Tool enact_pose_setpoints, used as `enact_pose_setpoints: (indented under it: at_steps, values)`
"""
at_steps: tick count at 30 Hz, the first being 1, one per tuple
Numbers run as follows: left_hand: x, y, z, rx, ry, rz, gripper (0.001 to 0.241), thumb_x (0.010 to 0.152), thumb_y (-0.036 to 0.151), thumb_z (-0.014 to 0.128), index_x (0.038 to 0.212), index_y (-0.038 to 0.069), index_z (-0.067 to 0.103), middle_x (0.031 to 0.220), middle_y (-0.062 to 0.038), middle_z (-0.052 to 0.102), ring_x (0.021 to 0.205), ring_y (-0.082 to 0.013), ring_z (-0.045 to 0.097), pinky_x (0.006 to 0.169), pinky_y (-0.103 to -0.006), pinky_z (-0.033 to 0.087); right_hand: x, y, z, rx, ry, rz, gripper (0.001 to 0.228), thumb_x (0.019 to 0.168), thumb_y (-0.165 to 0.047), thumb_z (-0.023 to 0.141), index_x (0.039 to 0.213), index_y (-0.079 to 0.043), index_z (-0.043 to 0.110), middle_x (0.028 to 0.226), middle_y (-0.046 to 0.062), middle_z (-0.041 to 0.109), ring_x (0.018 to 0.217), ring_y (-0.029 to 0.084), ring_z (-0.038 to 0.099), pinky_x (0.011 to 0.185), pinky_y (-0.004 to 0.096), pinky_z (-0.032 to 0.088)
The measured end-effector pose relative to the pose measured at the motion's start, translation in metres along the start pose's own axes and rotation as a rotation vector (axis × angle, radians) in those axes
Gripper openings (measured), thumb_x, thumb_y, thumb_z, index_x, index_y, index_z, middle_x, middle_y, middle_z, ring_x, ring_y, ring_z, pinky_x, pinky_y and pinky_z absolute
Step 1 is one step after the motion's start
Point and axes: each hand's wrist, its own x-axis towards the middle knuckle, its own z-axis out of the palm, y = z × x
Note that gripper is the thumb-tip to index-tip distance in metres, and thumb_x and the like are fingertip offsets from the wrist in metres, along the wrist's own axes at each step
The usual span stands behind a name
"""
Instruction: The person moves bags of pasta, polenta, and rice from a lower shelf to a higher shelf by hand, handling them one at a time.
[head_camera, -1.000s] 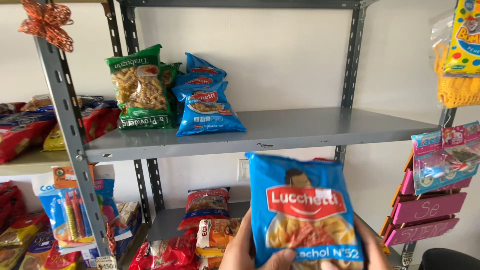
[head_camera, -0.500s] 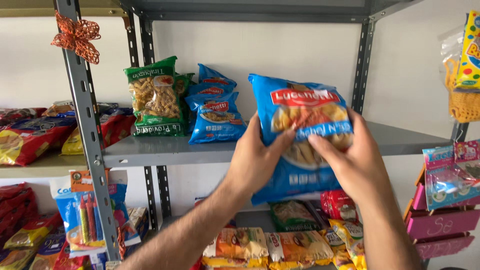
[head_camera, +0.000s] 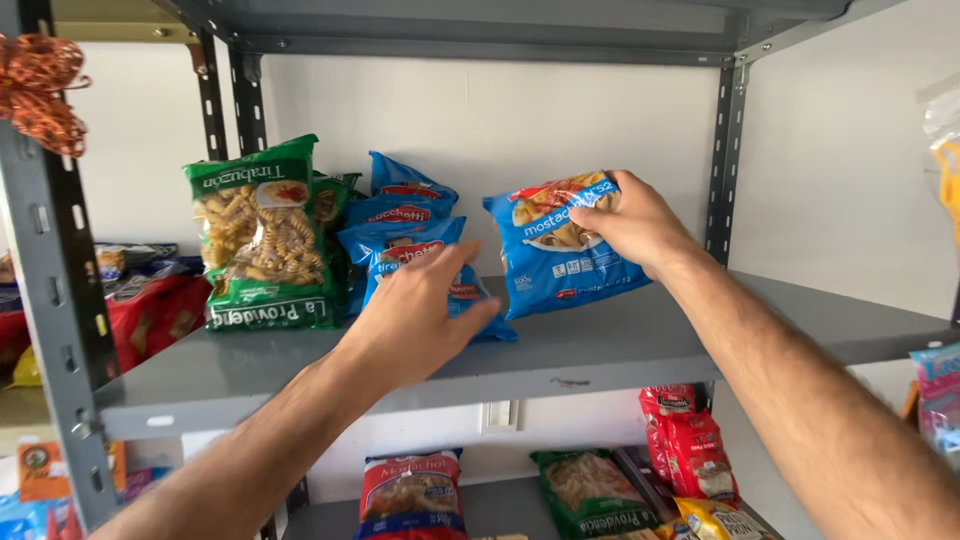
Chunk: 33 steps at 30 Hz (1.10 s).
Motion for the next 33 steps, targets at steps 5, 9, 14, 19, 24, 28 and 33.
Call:
enact_pose_setpoints:
  at_steps: [5, 9, 14, 19, 24, 28, 33]
  values:
    - [-0.008, -0.028, 0.004, 0.183, -0.075, 0.149, 0.055, 0.101, 0.032, 0.073, 0.149, 0.006, 0.066, 0.141, -0.021, 0.071, 0.14, -0.0423, 0.064, 0.118, -0.0613, 0.047, 0.097, 0.068, 0.046, -0.257, -0.056, 0.015, 0.088, 0.088, -0.046, 0.086, 0.164, -0.015, 0.054, 0.159, 0.018, 0.062, 0.15, 0.037, 0.055, 0.121, 0.056, 0.047]
    - [-0.013, -0.061, 0.03, 0.135, 0.045, 0.289, 0.054, 0.104, 0.043, 0.069, 0.145, 0.008, 0.065, 0.15, -0.015, 0.066, 0.14, -0.0377, 0.056, 0.116, -0.0574, 0.04, 0.094, 0.045, 0.06, -0.155, -0.199, 0.123, 0.085, 0.101, -0.034, 0.076, 0.172, -0.012, 0.035, 0.152, 0.011, 0.066, 0.133, 0.027, 0.067, 0.105, 0.042, 0.057]
    - [-0.013, -0.062, 0.035, 0.151, -0.041, 0.216, 0.061, 0.106, 0.049, 0.067, 0.154, 0.012, 0.061, 0.158, -0.013, 0.059, 0.146, -0.0394, 0.046, 0.116, -0.0605, 0.035, 0.114, 0.063, 0.091, -0.069, -0.431, 0.103, 0.046, 0.104, -0.034, 0.067, 0.148, -0.02, 0.062, 0.136, 0.003, 0.079, 0.117, 0.02, 0.077, 0.096, 0.033, 0.06]
    - [-0.01, -0.07, 0.042, 0.16, -0.094, 0.146, 0.06, 0.106, 0.051, 0.066, 0.156, 0.018, 0.062, 0.164, -0.01, 0.054, 0.155, -0.0386, 0.037, 0.122, -0.0633, 0.028, 0.098, 0.045, 0.066, -0.339, -0.776, 0.16, 0.095, 0.088, -0.062, 0.065, 0.165, -0.022, 0.027, 0.165, 0.003, 0.042, 0.149, 0.022, 0.044, 0.123, 0.038, 0.038]
    - [-0.01, -0.069, 0.041, 0.143, -0.151, 0.068, 0.06, 0.106, 0.051, 0.065, 0.158, 0.02, 0.06, 0.168, -0.009, 0.049, 0.161, -0.0378, 0.029, 0.127, -0.0676, 0.017, 0.088, 0.043, 0.056, -0.471, -0.922, 0.159, 0.125, 0.073, -0.052, 0.087, 0.174, -0.026, 0.019, 0.165, -0.002, 0.06, 0.15, 0.021, 0.056, 0.125, 0.033, 0.046]
    - [-0.01, -0.068, 0.041, 0.143, -0.148, 0.093, 0.059, 0.107, 0.05, 0.063, 0.157, 0.018, 0.061, 0.168, -0.01, 0.05, 0.16, -0.0379, 0.031, 0.127, -0.0671, 0.016, 0.114, 0.072, 0.083, -0.639, -0.943, 0.017, 0.131, 0.087, -0.06, 0.079, 0.177, -0.019, -0.007, 0.178, 0.002, 0.04, 0.16, 0.026, 0.045, 0.128, 0.033, 0.044]
    - [-0.012, -0.069, 0.043, 0.145, -0.109, 0.118, 0.058, 0.106, 0.047, 0.062, 0.155, 0.015, 0.063, 0.165, -0.012, 0.053, 0.158, -0.0396, 0.033, 0.127, -0.0654, 0.016, 0.109, 0.063, 0.099, -0.64, -0.921, -0.047, 0.107, 0.099, -0.057, 0.067, 0.177, -0.028, -0.001, 0.181, 0.0, 0.033, 0.164, 0.028, 0.039, 0.134, 0.043, 0.037]
